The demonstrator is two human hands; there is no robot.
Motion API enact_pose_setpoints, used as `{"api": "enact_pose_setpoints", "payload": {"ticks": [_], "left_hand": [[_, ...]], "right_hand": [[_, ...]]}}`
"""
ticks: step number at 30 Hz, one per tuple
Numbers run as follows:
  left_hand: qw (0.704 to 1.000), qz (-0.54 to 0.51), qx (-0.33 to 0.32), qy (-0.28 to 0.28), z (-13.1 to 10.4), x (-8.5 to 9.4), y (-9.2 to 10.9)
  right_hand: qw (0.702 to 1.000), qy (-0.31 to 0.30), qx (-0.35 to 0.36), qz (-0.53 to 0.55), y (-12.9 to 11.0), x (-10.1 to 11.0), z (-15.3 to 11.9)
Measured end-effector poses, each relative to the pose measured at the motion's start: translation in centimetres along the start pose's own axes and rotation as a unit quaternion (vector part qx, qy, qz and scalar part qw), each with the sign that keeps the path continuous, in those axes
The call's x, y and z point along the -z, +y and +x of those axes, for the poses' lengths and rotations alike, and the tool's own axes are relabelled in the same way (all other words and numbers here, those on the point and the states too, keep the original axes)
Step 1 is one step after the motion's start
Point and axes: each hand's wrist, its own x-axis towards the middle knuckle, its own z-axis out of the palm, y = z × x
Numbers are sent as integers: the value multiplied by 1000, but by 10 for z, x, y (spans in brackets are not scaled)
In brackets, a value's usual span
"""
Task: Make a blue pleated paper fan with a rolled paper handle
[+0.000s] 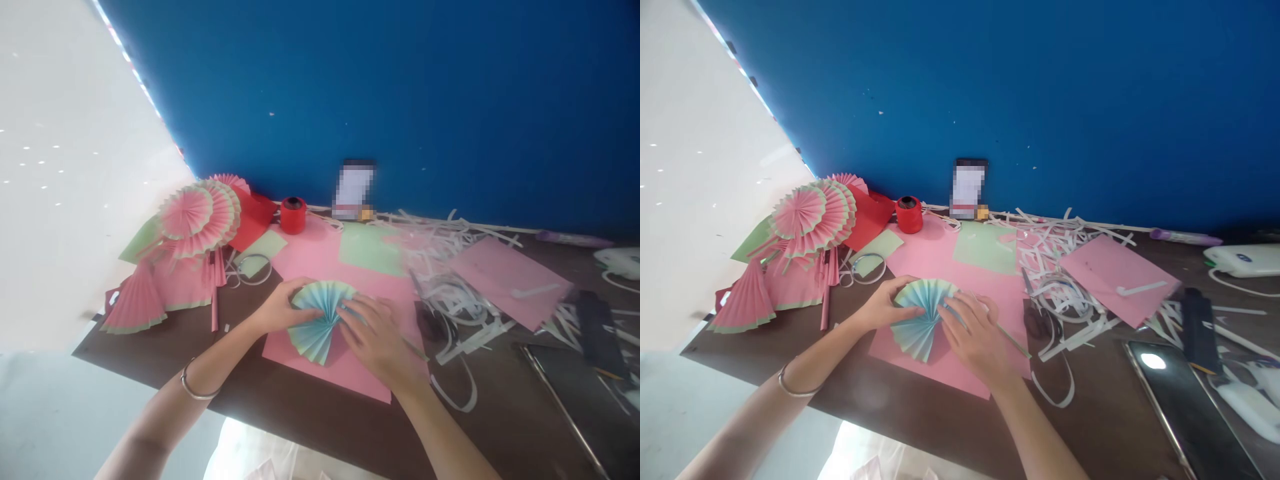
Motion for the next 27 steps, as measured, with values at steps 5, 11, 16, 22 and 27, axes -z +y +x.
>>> {"api": "enact_pose_setpoints", "payload": {"ticks": [5,11,16,22,27], "left_hand": [[999,-28,-3,34,2,1,-6],[999,-27,45,-11,6,6,-12],[989,112,44,90,5,9,-24],[920,371,-120,-26,-5,4,-9],[897,415,-117,-99,-1,13,-14]], "right_hand": [[999,16,-41,10,-4,1,6],[993,-14,-101,60,-4,-3,6],[993,-28,-87,77,2,-10,2],[992,-35,-101,62,8,-19,-1],[984,-77,-81,136,15,-19,0]]}}
